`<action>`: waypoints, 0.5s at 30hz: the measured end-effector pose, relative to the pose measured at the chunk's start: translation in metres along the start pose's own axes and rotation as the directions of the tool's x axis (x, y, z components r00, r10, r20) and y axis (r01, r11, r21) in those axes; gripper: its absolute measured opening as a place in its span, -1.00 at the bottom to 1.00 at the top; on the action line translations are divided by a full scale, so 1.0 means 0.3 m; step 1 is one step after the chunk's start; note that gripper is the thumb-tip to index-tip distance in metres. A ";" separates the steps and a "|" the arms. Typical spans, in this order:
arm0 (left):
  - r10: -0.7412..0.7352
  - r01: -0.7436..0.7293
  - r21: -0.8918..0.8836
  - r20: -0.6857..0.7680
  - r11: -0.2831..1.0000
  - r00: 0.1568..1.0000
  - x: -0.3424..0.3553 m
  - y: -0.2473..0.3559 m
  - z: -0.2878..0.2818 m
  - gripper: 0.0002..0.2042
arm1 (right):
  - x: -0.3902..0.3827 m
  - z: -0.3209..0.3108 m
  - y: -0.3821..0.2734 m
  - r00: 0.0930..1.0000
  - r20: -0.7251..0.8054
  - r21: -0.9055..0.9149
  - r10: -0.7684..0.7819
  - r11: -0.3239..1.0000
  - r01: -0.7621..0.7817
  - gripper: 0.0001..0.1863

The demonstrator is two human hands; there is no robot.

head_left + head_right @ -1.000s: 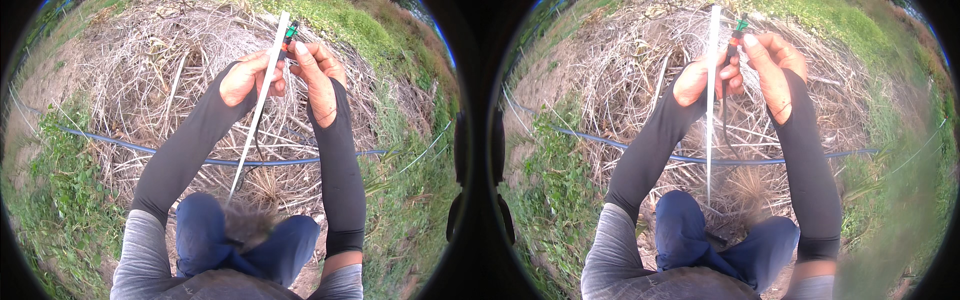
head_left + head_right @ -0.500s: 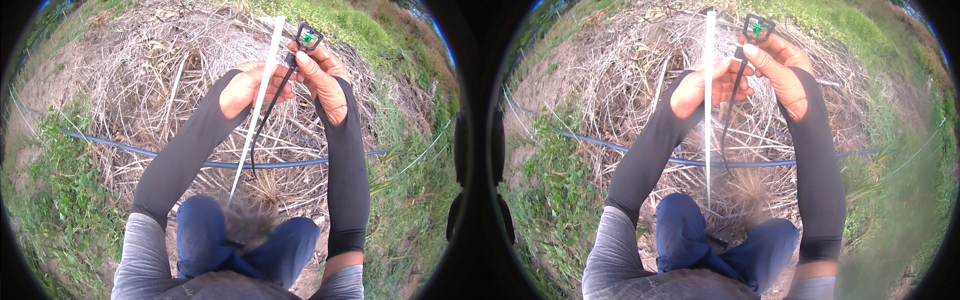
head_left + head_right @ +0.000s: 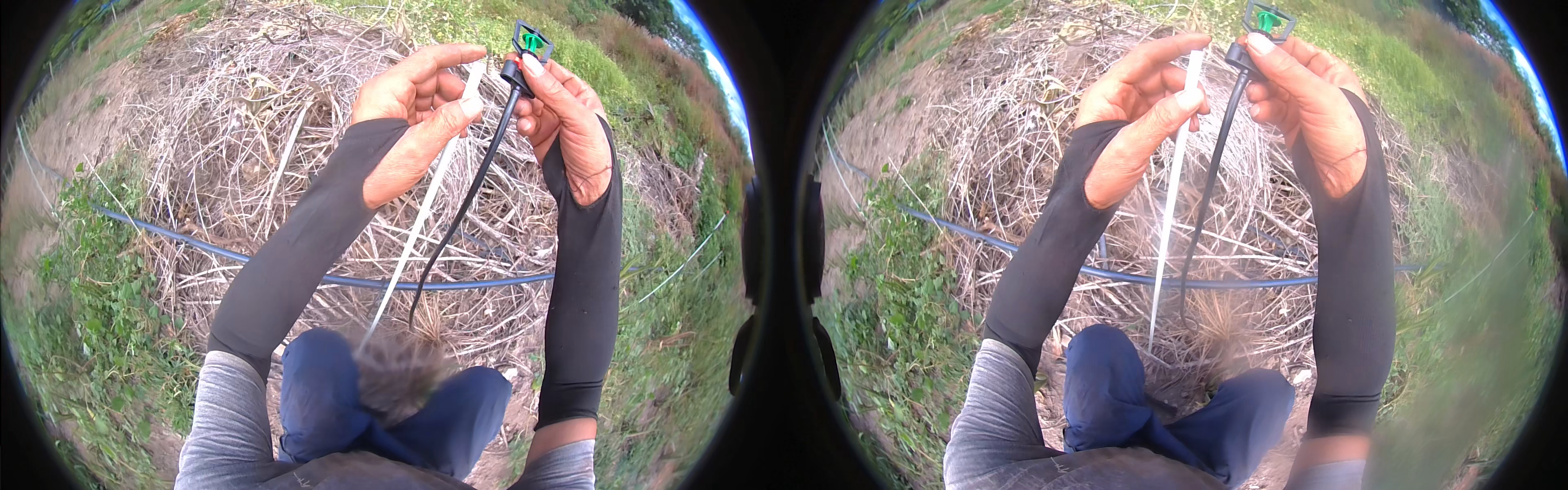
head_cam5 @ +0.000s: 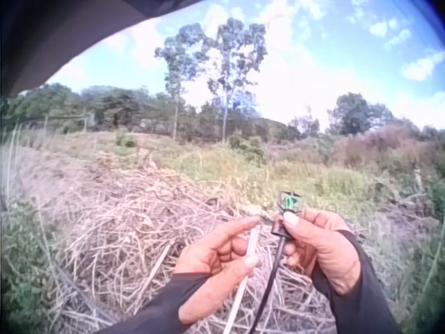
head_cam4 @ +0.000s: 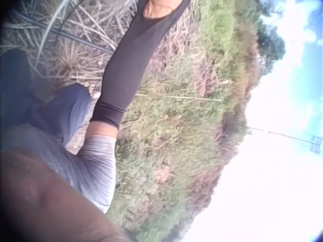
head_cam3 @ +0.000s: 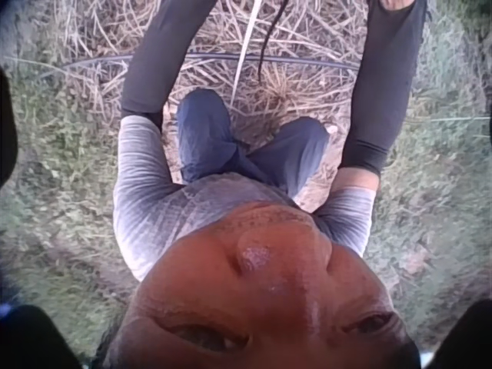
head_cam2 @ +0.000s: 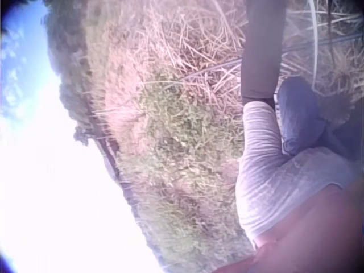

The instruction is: The person repairs a drip irrigation system in an outdoor garden. They use a knife to cut a black hose, insert a white tube, and secure it with a zip tie. They also use pliers to cut the zip tie and a green valve to control water flow.

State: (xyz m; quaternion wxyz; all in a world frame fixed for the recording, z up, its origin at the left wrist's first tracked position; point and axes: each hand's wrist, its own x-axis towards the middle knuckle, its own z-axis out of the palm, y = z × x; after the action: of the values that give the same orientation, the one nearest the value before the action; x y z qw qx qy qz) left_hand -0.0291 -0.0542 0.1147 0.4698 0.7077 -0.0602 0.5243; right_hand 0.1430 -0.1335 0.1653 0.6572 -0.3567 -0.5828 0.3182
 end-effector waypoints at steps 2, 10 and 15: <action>-0.005 0.005 -0.015 -0.009 1.000 1.000 -0.003 0.000 -0.008 -0.54 | 0.005 0.019 0.008 1.000 0.014 -0.026 -0.008 1.000 0.008 -0.73; -0.003 -0.002 -0.182 -0.025 0.983 1.000 0.011 -0.026 -0.017 -0.47 | 0.022 0.053 -0.003 0.988 0.017 -0.212 -0.152 0.965 0.152 -0.72; -0.020 0.018 -0.128 -0.012 0.992 1.000 0.016 -0.012 -0.025 -0.45 | 0.045 0.046 0.004 0.988 0.055 -0.184 -0.146 0.971 0.154 -0.71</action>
State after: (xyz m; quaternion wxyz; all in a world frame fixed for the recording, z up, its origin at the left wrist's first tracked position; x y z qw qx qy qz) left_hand -0.0302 -0.0448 0.1163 0.5197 0.6732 -0.0838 0.5193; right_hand 0.1308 -0.1202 0.1727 0.6306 -0.3652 -0.6489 0.2187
